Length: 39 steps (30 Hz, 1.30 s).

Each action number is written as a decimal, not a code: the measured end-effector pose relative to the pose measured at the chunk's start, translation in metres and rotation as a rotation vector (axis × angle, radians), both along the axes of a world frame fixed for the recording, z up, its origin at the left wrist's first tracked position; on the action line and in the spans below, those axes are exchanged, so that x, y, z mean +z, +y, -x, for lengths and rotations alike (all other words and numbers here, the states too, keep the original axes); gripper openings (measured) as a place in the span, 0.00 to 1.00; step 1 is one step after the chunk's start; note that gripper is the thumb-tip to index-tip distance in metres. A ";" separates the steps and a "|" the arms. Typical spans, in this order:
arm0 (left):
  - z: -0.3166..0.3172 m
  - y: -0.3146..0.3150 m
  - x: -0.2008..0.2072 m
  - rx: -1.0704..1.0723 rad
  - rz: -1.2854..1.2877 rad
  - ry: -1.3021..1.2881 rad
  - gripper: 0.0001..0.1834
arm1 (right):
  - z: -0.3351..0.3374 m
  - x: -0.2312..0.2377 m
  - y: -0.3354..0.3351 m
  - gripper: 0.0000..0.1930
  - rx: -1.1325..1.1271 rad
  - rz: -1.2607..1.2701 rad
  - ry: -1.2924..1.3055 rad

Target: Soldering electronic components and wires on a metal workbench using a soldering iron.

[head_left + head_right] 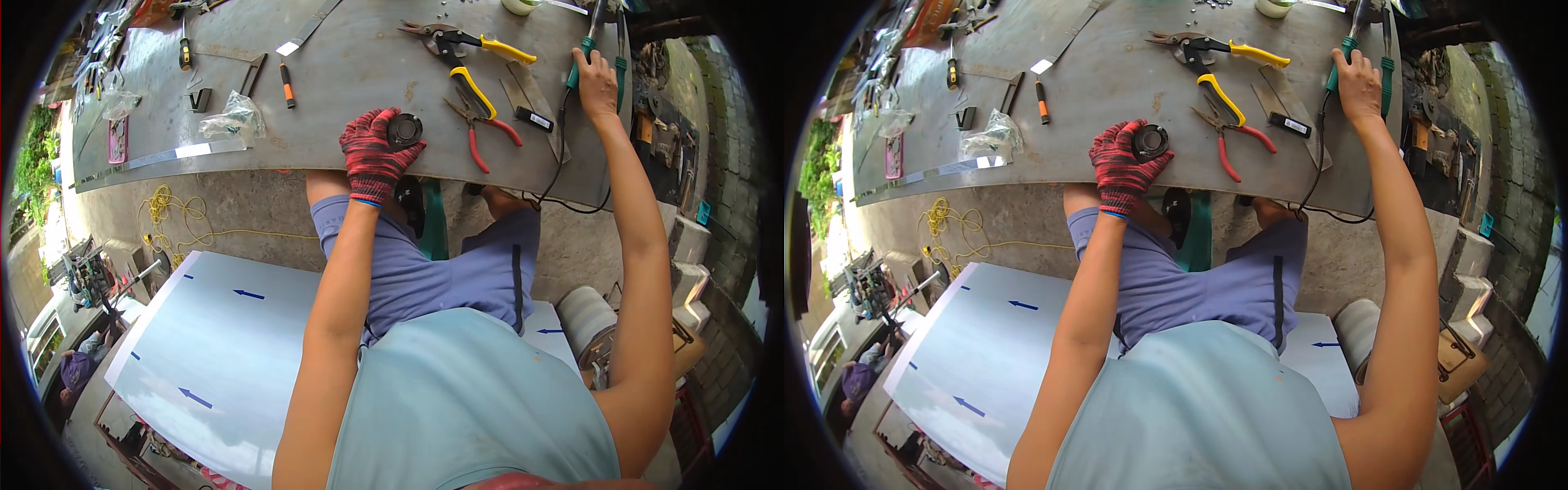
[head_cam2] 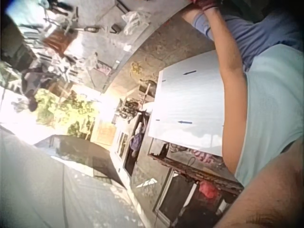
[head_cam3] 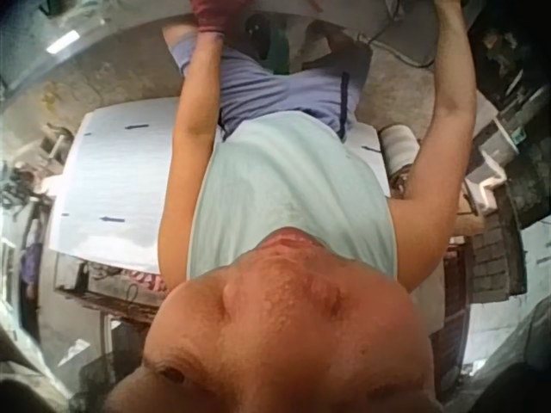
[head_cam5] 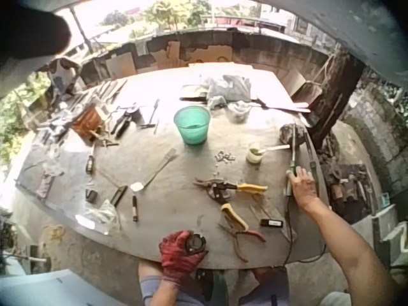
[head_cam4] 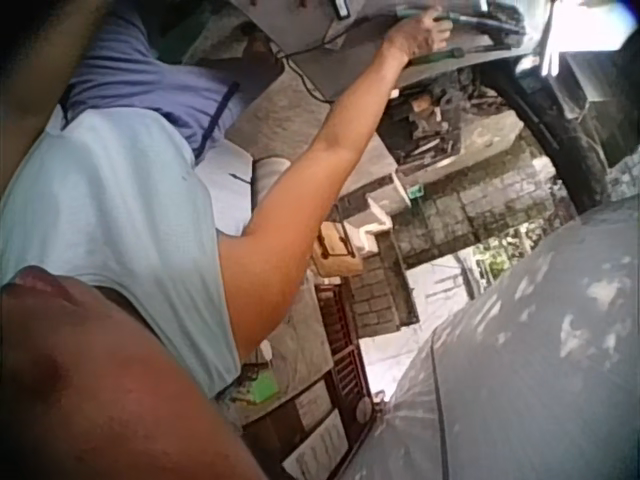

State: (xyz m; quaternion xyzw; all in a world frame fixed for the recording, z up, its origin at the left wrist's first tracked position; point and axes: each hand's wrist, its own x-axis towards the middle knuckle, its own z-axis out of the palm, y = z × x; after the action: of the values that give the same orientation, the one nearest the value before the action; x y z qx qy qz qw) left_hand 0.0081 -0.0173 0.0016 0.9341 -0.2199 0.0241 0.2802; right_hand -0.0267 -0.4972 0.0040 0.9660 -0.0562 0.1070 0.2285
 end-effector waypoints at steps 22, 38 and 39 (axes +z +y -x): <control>0.051 0.030 0.106 -0.053 0.510 -0.296 0.42 | 0.106 0.212 0.371 0.16 0.376 -1.117 -0.306; 0.069 0.063 0.136 -0.007 0.513 -0.435 0.41 | 0.121 0.227 0.413 0.13 0.434 -0.973 -0.346; 0.069 0.063 0.137 -0.009 0.514 -0.438 0.41 | 0.121 0.227 0.414 0.13 0.434 -0.970 -0.350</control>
State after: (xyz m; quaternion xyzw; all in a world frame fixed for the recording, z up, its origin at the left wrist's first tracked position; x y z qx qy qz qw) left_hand -0.0605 0.0456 0.1384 0.8045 -0.2659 0.2775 0.4529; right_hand -0.1475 -0.0830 0.2311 0.9177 0.0640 0.2721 -0.2823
